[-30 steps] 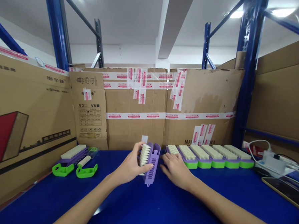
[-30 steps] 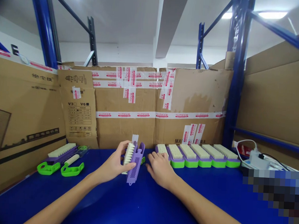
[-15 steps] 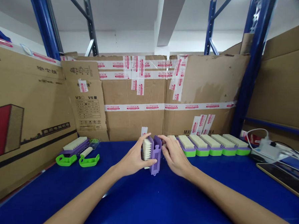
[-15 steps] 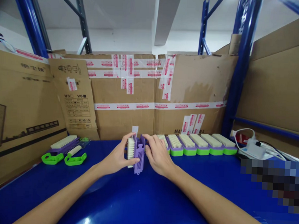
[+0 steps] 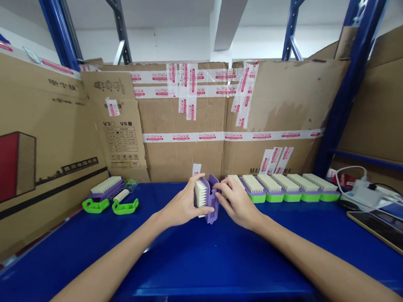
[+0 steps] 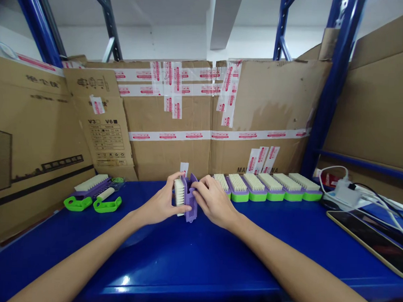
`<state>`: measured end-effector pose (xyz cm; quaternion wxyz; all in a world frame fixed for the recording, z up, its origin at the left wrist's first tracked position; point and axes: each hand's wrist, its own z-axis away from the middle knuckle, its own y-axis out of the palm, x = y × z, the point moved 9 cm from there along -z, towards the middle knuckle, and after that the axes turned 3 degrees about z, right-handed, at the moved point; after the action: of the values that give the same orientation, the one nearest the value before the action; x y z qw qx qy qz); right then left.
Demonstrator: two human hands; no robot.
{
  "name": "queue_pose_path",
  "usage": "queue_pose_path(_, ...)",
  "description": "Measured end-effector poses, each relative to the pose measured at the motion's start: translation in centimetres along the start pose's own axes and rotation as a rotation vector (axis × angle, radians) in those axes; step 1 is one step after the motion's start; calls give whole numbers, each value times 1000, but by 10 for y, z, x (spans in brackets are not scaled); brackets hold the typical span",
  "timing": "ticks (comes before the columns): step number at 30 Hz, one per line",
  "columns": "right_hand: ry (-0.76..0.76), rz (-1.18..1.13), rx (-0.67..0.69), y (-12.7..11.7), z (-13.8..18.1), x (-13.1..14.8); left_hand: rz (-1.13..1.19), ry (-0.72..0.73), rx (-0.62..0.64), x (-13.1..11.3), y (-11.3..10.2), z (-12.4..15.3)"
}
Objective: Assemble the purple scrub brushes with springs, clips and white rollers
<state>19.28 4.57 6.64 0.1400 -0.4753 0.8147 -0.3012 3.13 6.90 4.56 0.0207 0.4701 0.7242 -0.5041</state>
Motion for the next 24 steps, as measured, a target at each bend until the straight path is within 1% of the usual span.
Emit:
queue_pose_path(3,11,0,-15,-1,-1,-1,-27,-2,7,-2,-3,0)
queue_pose_path(6,33,-8,-42,-5,-1,-4,-1,30,-5,-4,-6,-1)
queue_pose_path(9,54,-23,-51,-7,-2,-8,36,70,-32,-7,-11,-2)
queue_pose_path(13,76,-56,-50,-8,-1,-11,2,81,-80,-11,-16,-3)
queue_pose_path(16,94,-71,-48,-8,0,-13,-12,80,-91,-13,-17,-3)
queue_pose_path(19,101,-85,-48,-8,0,-14,-12,59,-72,-11,-14,-2)
queue_pose_path(24,104,-103,-11,-8,1,-14,-33,18,14,-3,-2,0)
